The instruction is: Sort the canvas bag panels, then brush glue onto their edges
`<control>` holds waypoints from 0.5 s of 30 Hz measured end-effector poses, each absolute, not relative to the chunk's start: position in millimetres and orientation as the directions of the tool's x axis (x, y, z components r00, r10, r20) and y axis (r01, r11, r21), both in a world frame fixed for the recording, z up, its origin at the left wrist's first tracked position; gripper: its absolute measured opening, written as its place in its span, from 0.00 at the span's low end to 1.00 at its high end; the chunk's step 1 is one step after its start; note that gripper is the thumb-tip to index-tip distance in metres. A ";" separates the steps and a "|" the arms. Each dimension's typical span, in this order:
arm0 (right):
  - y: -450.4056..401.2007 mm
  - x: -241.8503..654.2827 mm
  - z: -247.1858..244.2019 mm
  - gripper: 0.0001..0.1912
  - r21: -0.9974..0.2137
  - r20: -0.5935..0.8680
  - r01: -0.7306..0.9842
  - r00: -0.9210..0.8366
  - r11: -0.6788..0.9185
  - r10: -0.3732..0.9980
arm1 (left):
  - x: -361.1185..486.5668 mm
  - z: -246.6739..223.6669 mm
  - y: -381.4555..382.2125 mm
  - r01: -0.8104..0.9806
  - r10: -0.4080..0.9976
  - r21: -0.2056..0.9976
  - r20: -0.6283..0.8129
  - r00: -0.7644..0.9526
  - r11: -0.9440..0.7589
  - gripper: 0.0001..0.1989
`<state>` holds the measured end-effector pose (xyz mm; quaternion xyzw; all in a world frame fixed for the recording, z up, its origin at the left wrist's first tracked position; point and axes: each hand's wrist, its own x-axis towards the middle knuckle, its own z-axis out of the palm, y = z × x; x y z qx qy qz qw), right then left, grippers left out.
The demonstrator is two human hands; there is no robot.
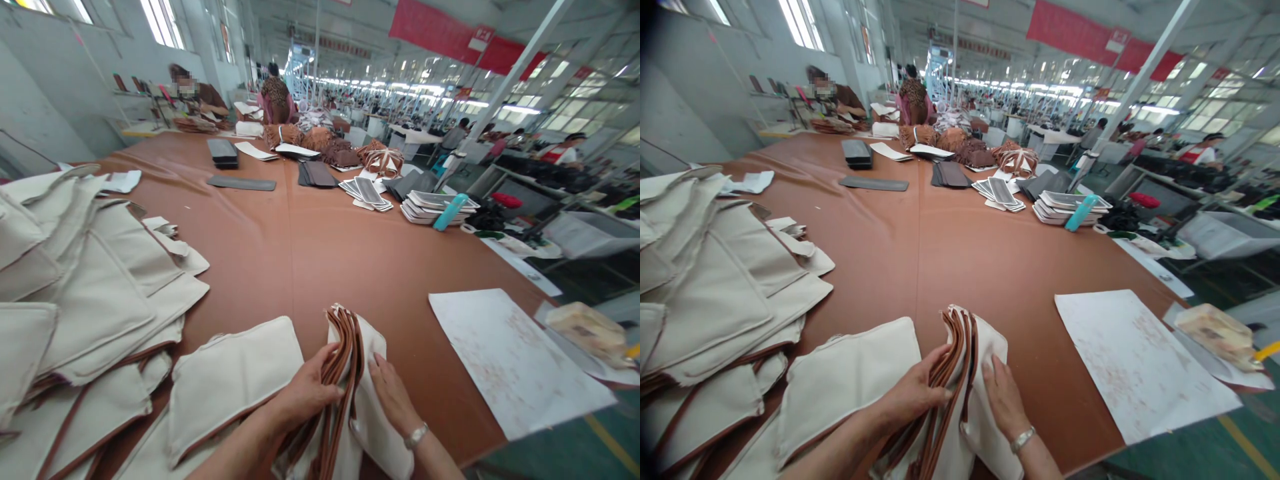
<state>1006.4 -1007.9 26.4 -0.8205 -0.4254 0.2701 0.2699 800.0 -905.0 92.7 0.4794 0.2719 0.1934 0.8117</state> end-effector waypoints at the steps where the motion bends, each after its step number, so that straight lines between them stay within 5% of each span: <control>1: -1009.1 998.0 29.6 0.38 -0.659 -0.185 0.586 0.482 -0.472 0.857 | 802.5 91.6 -905.9 -0.071 0.577 0.882 -0.241 0.780 0.465 0.40; 5: -1006.3 988.6 40.9 0.39 -0.594 -0.168 0.640 0.494 -0.488 0.853 | 806.6 84.2 -906.4 -0.060 0.573 0.896 -0.228 0.787 0.439 0.40; 11: -1008.0 1041.3 46.7 0.09 -0.642 -0.248 0.532 0.537 -0.552 0.806 | 800.9 82.7 -902.2 -0.002 0.586 0.919 -0.250 0.771 0.394 0.41; 15: -1030.3 1082.7 75.3 0.13 -0.787 -0.336 0.312 0.506 -0.532 0.794 | 797.9 86.1 -900.1 0.019 0.588 0.913 -0.277 0.760 0.407 0.41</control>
